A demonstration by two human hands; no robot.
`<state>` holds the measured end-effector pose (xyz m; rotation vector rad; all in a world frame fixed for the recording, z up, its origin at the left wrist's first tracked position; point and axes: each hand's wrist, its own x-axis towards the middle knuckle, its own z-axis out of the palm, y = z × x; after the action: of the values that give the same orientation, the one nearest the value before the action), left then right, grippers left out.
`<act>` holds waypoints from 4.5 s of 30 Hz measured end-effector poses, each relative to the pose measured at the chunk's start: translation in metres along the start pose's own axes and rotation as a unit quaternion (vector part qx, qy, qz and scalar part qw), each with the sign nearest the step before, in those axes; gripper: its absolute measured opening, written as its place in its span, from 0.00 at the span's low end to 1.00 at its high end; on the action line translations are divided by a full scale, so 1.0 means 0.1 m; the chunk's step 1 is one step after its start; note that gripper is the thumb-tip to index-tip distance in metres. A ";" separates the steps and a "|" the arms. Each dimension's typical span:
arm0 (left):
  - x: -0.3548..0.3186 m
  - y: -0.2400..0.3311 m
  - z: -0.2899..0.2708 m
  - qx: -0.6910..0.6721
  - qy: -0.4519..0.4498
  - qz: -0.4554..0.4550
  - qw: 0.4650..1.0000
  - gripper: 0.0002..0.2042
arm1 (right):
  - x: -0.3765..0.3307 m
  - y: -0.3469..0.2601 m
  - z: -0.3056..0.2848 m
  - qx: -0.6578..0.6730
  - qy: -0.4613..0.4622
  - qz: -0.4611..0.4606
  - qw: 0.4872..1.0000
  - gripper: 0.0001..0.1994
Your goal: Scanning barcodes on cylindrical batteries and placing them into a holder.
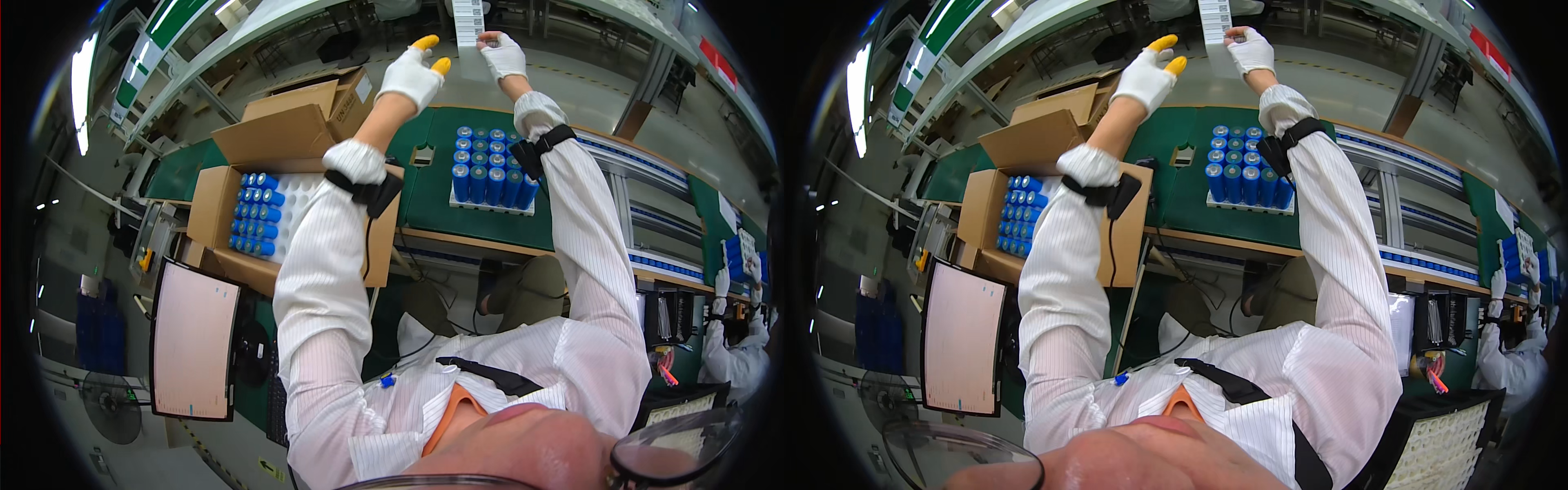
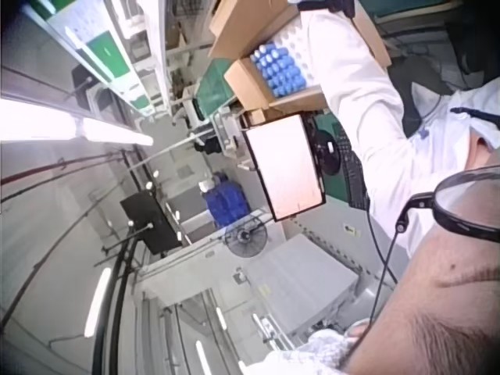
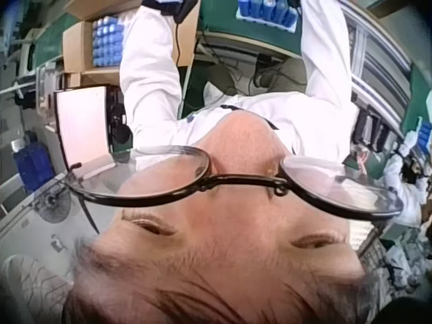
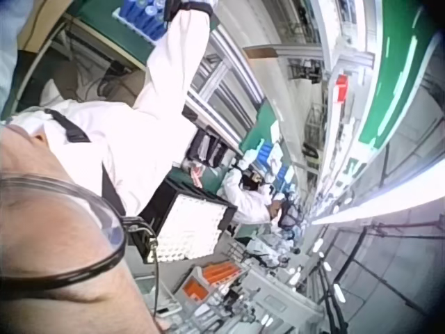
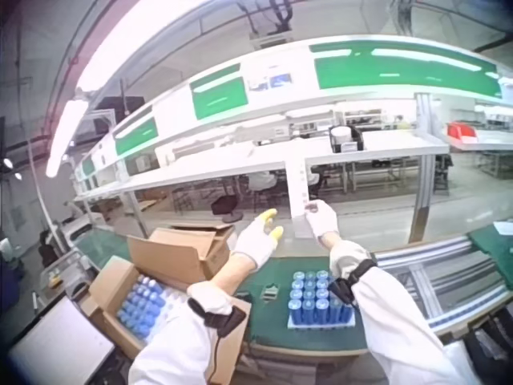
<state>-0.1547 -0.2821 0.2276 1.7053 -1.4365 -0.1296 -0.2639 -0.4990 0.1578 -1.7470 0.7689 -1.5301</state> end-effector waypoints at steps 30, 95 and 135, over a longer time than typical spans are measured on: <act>1.11 -0.28 0.62 -0.096 0.062 0.149 0.982 0.14 | -0.14 -0.55 -0.24 0.014 0.039 -0.160 0.986 0.13; -1.47 1.07 1.14 0.043 0.037 0.371 0.927 0.20 | -2.15 -1.33 -2.17 -0.443 0.031 -0.376 0.813 0.05; -2.15 0.12 2.04 -0.619 -0.222 -0.131 0.742 0.16 | -3.35 -0.84 -2.44 -0.045 -0.010 0.230 0.972 0.11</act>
<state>-0.3516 -0.2112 0.0174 0.6937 -0.9310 -1.3963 -0.5506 -0.2088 0.0470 -1.5055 1.1556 -1.1758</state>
